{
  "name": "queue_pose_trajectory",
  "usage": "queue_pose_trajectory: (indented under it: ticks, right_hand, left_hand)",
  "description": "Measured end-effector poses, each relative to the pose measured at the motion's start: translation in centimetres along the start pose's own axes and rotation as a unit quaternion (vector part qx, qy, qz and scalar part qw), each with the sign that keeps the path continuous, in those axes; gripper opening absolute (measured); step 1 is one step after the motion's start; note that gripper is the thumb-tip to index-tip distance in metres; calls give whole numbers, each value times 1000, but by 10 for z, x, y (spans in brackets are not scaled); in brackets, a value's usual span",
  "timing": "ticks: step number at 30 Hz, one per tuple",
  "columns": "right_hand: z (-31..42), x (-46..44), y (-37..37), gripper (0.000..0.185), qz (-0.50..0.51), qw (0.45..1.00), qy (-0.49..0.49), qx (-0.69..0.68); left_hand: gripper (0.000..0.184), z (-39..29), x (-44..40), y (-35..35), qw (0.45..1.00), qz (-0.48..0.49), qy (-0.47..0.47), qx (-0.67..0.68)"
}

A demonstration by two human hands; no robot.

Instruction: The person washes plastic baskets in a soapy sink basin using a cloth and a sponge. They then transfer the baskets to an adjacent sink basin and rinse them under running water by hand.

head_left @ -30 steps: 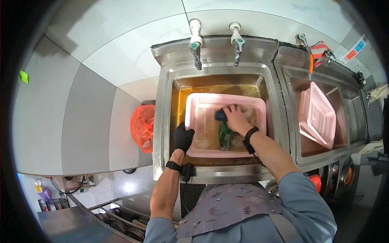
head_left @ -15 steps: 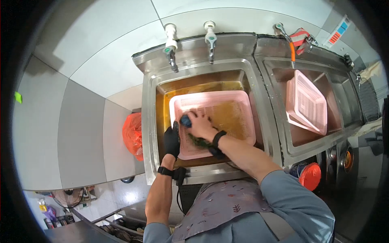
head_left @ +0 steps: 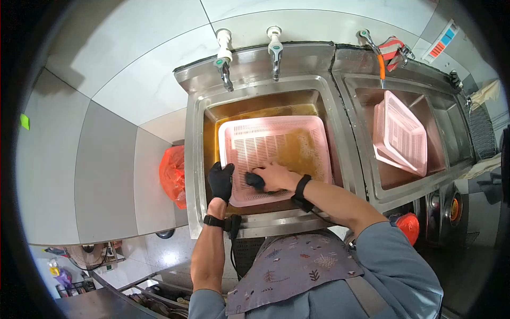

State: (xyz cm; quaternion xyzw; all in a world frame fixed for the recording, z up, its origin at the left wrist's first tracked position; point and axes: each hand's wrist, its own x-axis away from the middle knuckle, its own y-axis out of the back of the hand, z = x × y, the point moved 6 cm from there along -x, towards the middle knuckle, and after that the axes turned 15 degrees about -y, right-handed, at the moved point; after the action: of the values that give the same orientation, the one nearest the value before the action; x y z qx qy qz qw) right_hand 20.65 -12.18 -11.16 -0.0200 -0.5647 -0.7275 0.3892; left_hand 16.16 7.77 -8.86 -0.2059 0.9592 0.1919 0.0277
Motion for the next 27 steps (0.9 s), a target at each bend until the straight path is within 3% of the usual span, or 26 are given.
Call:
queue_pose_trajectory:
  ticks: [4, 6, 7, 9, 10, 12, 15, 18, 22, 25, 27]
  right_hand:
    - [-43, 13, 11, 70, 0, 999, 21, 38]
    - [-66, 11, 26, 52, 24, 997, -31, 67]
    - [-79, 5, 26, 52, 24, 997, -29, 68]
    - [-103, -12, 39, 55, -65, 993, -51, 86]
    - [-105, -11, 48, 55, -63, 993, -49, 85]
    - [-113, 2, 91, 47, -261, 962, -70, 39]
    - [-120, 3, 108, 41, -331, 934, -61, 120]
    - [-120, 2, 90, 35, -295, 941, -63, 154]
    - [-121, -2, 60, 31, -276, 939, -114, 171]
    - [-108, 6, 42, 32, -263, 937, -155, 173]
    - [-105, 7, 30, 33, -192, 961, -176, 97]
  left_hand:
    - [25, -7, 3, 11, 997, 8, -39, -67]
    - [27, -12, -2, 8, 999, -5, -41, 16]
    - [27, -13, -2, 8, 999, -7, -41, 15]
    - [28, -14, -3, 7, 999, -10, -51, 6]
    - [28, -28, -2, 10, 999, -11, -49, 4]
    - [27, -51, 0, 15, 992, 18, -30, -121]
    - [35, -44, -2, 14, 994, -4, -79, -81]
    - [34, -41, -2, 12, 988, -24, -117, -94]
    - [31, -35, -3, 6, 987, -2, -71, -146]
    - [30, -27, -2, 2, 992, 2, -78, -96]
    - [26, 1, -2, -2, 998, -43, -46, -21]
